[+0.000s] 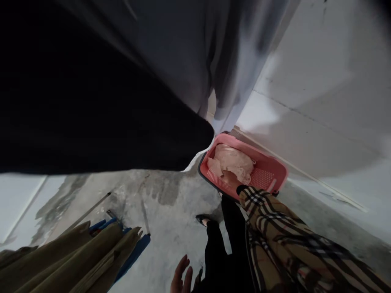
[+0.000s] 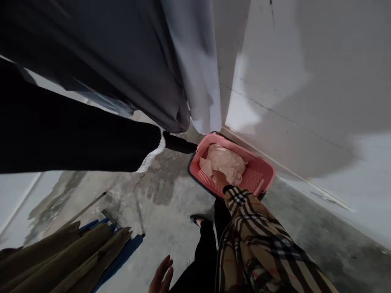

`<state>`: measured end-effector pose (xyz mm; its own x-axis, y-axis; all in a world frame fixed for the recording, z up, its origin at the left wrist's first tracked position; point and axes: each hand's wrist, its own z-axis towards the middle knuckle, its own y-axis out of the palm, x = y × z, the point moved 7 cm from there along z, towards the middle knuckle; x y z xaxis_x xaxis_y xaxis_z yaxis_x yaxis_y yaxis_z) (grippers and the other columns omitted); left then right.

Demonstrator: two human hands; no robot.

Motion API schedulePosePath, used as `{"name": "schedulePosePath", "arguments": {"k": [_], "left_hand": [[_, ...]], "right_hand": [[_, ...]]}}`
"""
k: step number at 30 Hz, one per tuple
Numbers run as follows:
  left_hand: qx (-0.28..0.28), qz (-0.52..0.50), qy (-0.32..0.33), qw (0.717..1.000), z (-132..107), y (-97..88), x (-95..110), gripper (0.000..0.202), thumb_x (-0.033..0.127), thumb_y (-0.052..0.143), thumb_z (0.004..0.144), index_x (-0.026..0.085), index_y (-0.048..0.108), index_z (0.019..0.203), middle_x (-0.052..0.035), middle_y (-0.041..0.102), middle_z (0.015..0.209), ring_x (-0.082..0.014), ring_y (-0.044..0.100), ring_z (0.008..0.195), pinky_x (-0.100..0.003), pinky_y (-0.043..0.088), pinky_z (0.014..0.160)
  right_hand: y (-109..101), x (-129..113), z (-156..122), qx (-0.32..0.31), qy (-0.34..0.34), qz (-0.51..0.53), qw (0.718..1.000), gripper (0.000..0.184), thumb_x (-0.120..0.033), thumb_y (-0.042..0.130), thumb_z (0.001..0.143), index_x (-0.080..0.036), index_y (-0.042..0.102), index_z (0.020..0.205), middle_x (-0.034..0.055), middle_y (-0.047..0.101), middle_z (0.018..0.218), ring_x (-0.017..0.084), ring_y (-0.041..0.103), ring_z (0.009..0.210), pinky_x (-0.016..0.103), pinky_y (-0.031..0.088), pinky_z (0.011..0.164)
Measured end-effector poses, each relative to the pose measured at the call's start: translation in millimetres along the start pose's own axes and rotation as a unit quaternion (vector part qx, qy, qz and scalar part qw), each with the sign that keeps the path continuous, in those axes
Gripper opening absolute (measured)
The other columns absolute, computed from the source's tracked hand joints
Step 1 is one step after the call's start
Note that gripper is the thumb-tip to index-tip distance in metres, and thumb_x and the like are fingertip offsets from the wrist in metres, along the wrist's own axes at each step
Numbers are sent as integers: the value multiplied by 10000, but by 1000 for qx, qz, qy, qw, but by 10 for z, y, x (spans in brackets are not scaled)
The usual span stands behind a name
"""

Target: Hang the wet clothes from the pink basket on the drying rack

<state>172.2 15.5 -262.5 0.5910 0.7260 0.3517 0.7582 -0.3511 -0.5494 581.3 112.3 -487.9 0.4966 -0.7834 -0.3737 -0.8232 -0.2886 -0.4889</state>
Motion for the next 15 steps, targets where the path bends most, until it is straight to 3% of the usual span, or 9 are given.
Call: {"name": "schedulePosePath", "arguments": {"k": [3,5,7,9,11,13,15], "left_hand": [[-48,-2,37,998,73,15,119,655,661,694,582,227,678,1073,-126,731,1090,-345,613,1165,-434,485,997],[-92,-8,70,993,117,84,315,634,622,709,604,215,670,1089,-130,721,1117,-331,622,1153,-421,491,993],[-126,-20,120,985,115,193,629,591,577,685,678,204,647,1136,-135,703,1153,-305,629,1143,-411,501,981],[-153,-42,202,966,26,324,1039,549,521,658,741,186,613,1173,-145,695,1139,-280,655,1085,-417,508,968],[-192,-61,293,934,-155,447,1432,590,448,636,789,203,503,1309,-147,650,1203,-242,676,989,-431,526,925],[-198,-84,387,897,-367,448,1727,734,385,667,777,214,355,1419,-171,527,1368,-250,634,1087,-436,511,946],[-142,-96,473,865,-555,281,1874,832,356,710,740,180,298,1440,-195,429,1446,-302,478,1305,-474,392,1087]], "right_hand": [[-433,-136,-432,87,-7,77,993,305,-307,454,943,-93,609,1095,183,661,1083,263,620,1045,341,480,871],[-699,-299,-818,138,-25,130,982,363,-368,370,951,-117,579,1109,145,675,1007,242,639,941,311,497,758],[-874,-543,-1261,161,-64,247,953,407,-469,366,932,-156,547,1119,68,662,864,184,622,728,274,481,596],[-918,-868,-1723,132,-124,454,872,413,-539,519,841,-179,549,1042,6,608,737,122,526,542,237,410,473],[-844,-1271,-2186,62,-178,566,803,403,-551,649,742,-184,557,879,-28,554,642,73,418,443,215,330,407],[-692,-1706,-2647,-23,-239,574,783,388,-541,691,721,-184,541,754,-36,529,584,60,392,420,208,308,394],[-515,-2089,-3090,-99,-305,537,780,378,-517,701,739,-184,528,694,-46,506,531,61,408,416,205,323,408]]}}
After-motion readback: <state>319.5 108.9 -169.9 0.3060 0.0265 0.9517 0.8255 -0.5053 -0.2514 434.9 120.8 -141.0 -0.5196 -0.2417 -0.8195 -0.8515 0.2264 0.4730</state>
